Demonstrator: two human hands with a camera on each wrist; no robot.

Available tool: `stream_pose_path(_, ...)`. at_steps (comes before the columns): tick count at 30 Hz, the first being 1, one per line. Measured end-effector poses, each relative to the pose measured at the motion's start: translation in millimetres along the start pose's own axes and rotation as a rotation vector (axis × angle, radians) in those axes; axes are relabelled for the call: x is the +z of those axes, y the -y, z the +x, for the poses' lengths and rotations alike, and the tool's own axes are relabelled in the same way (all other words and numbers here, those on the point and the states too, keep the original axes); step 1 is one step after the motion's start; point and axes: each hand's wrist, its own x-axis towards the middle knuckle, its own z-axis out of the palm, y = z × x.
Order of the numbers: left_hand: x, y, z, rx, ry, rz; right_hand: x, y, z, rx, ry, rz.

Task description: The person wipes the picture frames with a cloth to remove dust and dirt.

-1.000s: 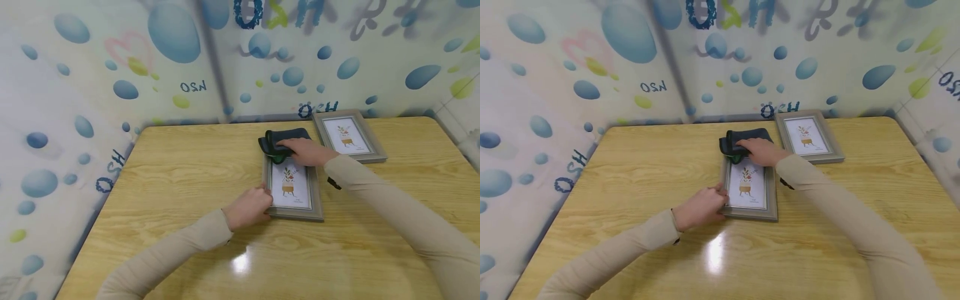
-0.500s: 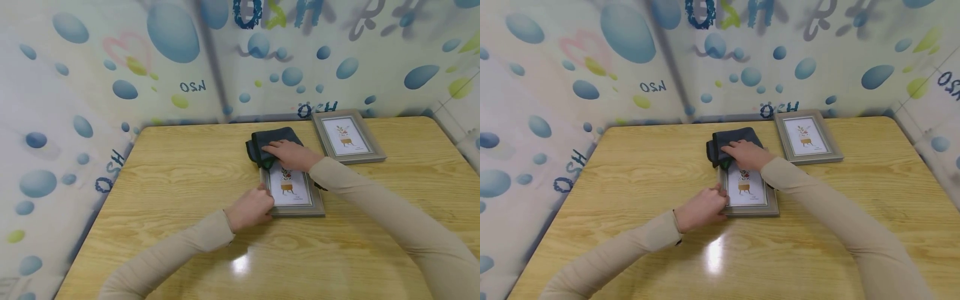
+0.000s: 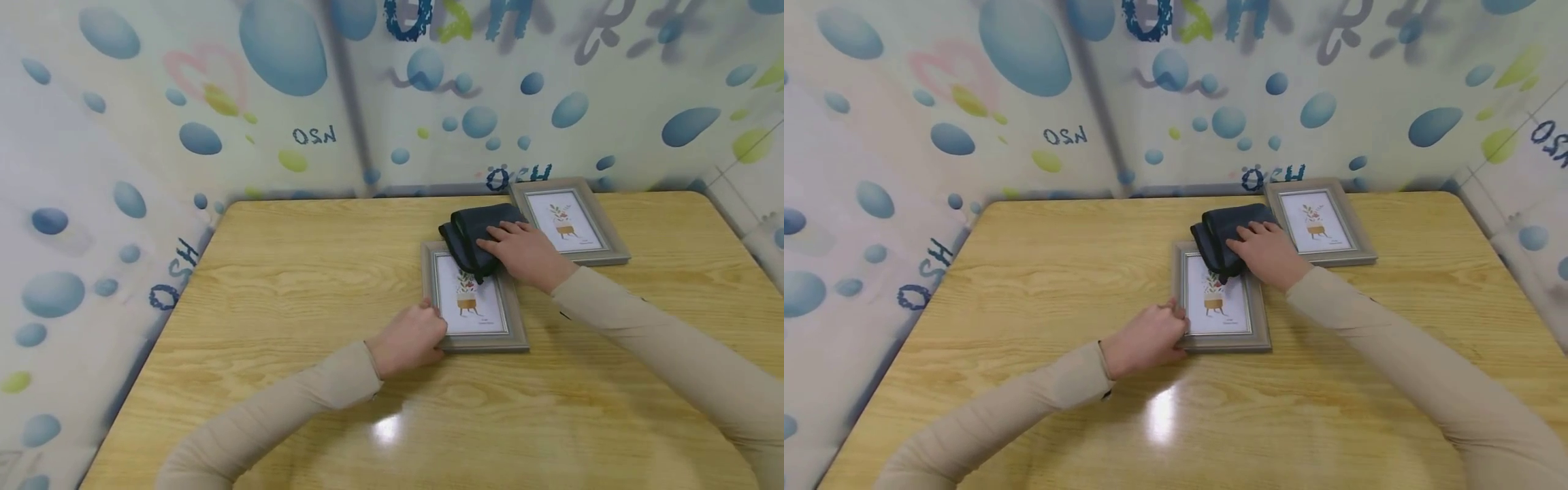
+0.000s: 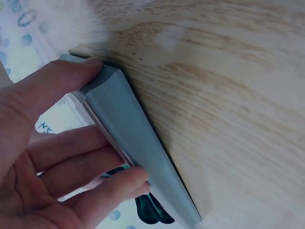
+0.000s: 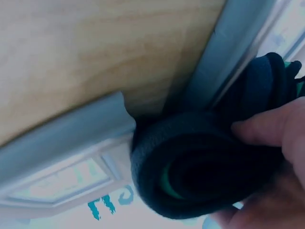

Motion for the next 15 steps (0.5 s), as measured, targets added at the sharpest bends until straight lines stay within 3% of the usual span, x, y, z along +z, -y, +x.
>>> stream_pose_path(5,-2.5,4.7,-2.1,0.021,0.027,-0.027,-3.5,15.2,7.5,-0.032,0.038,0.065)
stream_pose_path(10,-4.7,6.6,-1.8,0.04,0.082,-0.058,-5.7,37.2,25.6,-0.135,0.002,0.119)
stream_pose_path(15,-3.5,4.7,-1.5,0.032,0.07,-0.031,-2.3,36.2,25.3,-0.145,-0.023,0.058)
